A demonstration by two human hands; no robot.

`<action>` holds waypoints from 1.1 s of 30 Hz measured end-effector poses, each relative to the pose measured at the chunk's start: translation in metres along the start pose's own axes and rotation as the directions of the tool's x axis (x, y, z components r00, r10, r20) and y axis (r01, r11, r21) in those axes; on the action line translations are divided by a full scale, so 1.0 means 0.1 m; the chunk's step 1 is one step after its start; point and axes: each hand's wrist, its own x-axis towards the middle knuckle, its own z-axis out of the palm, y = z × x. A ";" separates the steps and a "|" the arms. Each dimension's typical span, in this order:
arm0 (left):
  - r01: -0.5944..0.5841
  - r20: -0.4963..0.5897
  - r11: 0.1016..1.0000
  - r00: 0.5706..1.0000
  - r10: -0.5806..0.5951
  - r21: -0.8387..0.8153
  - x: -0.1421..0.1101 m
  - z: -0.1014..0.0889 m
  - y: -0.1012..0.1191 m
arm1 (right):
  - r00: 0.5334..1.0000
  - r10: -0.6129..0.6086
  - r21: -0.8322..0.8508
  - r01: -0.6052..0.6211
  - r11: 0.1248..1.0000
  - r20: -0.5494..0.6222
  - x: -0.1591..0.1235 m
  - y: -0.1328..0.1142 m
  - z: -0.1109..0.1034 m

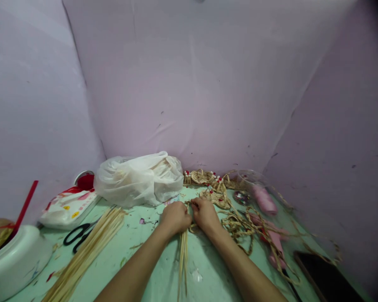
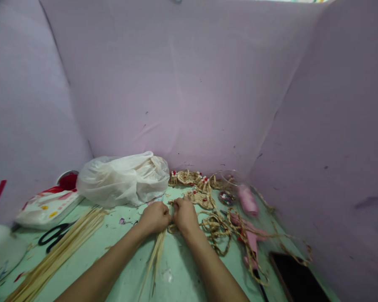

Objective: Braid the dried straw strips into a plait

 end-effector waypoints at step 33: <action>0.253 0.219 0.715 0.965 -0.142 -0.652 0.09 -0.06 -0.02 | 0.984 0.145 -0.312 -0.107 0.944 0.101 -0.31 -0.12 -0.38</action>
